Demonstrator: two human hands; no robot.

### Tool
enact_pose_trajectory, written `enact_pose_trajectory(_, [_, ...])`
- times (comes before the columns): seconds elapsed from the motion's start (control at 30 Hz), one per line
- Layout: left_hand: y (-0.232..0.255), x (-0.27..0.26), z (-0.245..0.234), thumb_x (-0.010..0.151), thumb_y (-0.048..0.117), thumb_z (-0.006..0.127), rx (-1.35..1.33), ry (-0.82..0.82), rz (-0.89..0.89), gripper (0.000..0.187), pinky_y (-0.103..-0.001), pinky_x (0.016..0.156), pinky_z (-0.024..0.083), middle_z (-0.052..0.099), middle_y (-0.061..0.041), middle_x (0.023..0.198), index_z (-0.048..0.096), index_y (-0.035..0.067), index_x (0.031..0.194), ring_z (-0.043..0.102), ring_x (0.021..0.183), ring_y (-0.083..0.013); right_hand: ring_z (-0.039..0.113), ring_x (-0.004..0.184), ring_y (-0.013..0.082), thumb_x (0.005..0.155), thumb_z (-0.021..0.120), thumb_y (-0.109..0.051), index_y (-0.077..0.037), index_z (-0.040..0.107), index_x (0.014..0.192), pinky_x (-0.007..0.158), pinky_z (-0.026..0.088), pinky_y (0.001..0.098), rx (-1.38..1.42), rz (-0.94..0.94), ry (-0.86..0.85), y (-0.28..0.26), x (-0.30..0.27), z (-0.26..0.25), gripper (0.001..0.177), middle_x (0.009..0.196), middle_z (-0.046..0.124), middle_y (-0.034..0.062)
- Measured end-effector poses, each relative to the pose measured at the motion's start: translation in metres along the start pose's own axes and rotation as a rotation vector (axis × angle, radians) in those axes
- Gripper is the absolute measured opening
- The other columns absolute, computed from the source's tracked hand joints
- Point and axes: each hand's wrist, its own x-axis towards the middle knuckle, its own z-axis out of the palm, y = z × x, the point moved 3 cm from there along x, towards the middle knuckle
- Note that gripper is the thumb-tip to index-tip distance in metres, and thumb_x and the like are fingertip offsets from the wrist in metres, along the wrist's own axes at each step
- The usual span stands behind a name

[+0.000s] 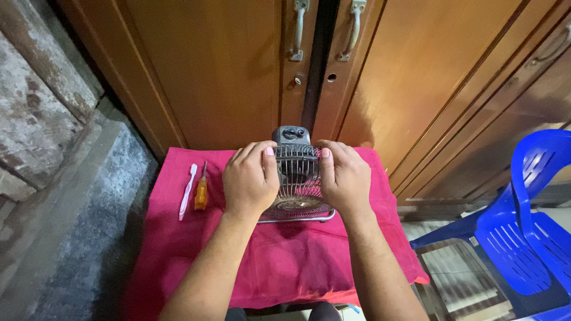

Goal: The person removes the front grille of a small electric fan, then uses a screwdriver to loosen the central nut and remove the fan blades. The person continues to loosen the central nut further with the screwdriver.

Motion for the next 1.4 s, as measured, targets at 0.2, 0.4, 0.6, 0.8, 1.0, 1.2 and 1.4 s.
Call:
enact_pose_trajectory(0.2, [0.0036,-0.0001,-0.0033,0.101,0.020,0.050,-0.038,0.039,0.039,0.028,-0.044,0.085,0.054,0.075,-0.012,0.102,0.074,0.005,0.103,0.070,0.095,-0.0347,0.071,0.097,0.0334,0.105,0.053,-0.021,-0.005,0.073,0.112,0.084,0.056,0.0396,0.019,-0.005,0.020,-0.0042,0.0009,-0.0020,0.027,0.104,0.074,0.0153])
enact_pose_trajectory(0.4, [0.0052,0.0007,-0.0042,0.101,0.019,0.051,-0.026,0.038,0.035,0.027,-0.044,0.084,0.054,0.075,-0.013,0.102,0.074,0.006,0.104,0.070,0.095,-0.0347,0.072,0.095,0.0324,0.104,0.053,-0.020,-0.006,0.074,0.110,0.082,0.056,0.0391,0.027,0.002,0.009,-0.0055,0.0017,-0.0033,0.026,0.103,0.074,0.0138])
enact_pose_trajectory(0.6, [0.0043,-0.0006,-0.0042,0.102,0.020,0.050,-0.036,0.037,0.040,0.027,-0.044,0.086,0.055,0.075,-0.012,0.103,0.073,0.006,0.105,0.070,0.096,-0.0341,0.072,0.093,0.0321,0.104,0.053,-0.019,-0.006,0.074,0.110,0.081,0.056,0.0390,0.041,0.006,0.013,-0.0051,0.0008,-0.0023,0.025,0.101,0.074,0.0136])
enact_pose_trajectory(0.8, [0.0046,0.0001,-0.0040,0.101,0.020,0.050,-0.028,0.028,0.035,0.028,-0.045,0.086,0.054,0.075,-0.012,0.102,0.074,0.006,0.104,0.070,0.096,-0.0348,0.072,0.096,0.0327,0.105,0.054,-0.019,-0.006,0.074,0.111,0.083,0.057,0.0390,0.022,-0.014,0.036,-0.0042,0.0007,-0.0021,0.025,0.104,0.074,0.0146])
enact_pose_trajectory(1.0, [0.0038,0.0003,-0.0041,0.101,0.020,0.050,-0.026,0.017,0.029,0.028,-0.044,0.085,0.055,0.075,-0.012,0.103,0.074,0.006,0.105,0.070,0.096,-0.0342,0.072,0.095,0.0323,0.104,0.053,-0.018,-0.006,0.074,0.111,0.082,0.056,0.0390,0.028,-0.001,0.022,-0.0042,0.0008,-0.0020,0.025,0.103,0.075,0.0139])
enact_pose_trajectory(1.2, [0.0042,0.0001,-0.0041,0.101,0.020,0.050,-0.026,0.031,0.032,0.029,-0.044,0.086,0.055,0.075,-0.012,0.103,0.074,0.006,0.105,0.070,0.096,-0.0345,0.072,0.096,0.0324,0.104,0.053,-0.019,-0.006,0.074,0.111,0.082,0.056,0.0392,0.034,-0.003,0.013,-0.0051,0.0009,-0.0026,0.025,0.103,0.075,0.0137])
enact_pose_trajectory(1.4, [0.0046,0.0008,-0.0041,0.101,0.021,0.049,-0.016,0.041,0.045,0.029,-0.045,0.086,0.055,0.075,-0.012,0.103,0.074,0.006,0.104,0.070,0.096,-0.0346,0.072,0.096,0.0326,0.105,0.052,-0.020,-0.006,0.074,0.111,0.083,0.056,0.0393,0.011,-0.019,0.020,-0.0053,0.0017,-0.0023,0.027,0.104,0.074,0.0147])
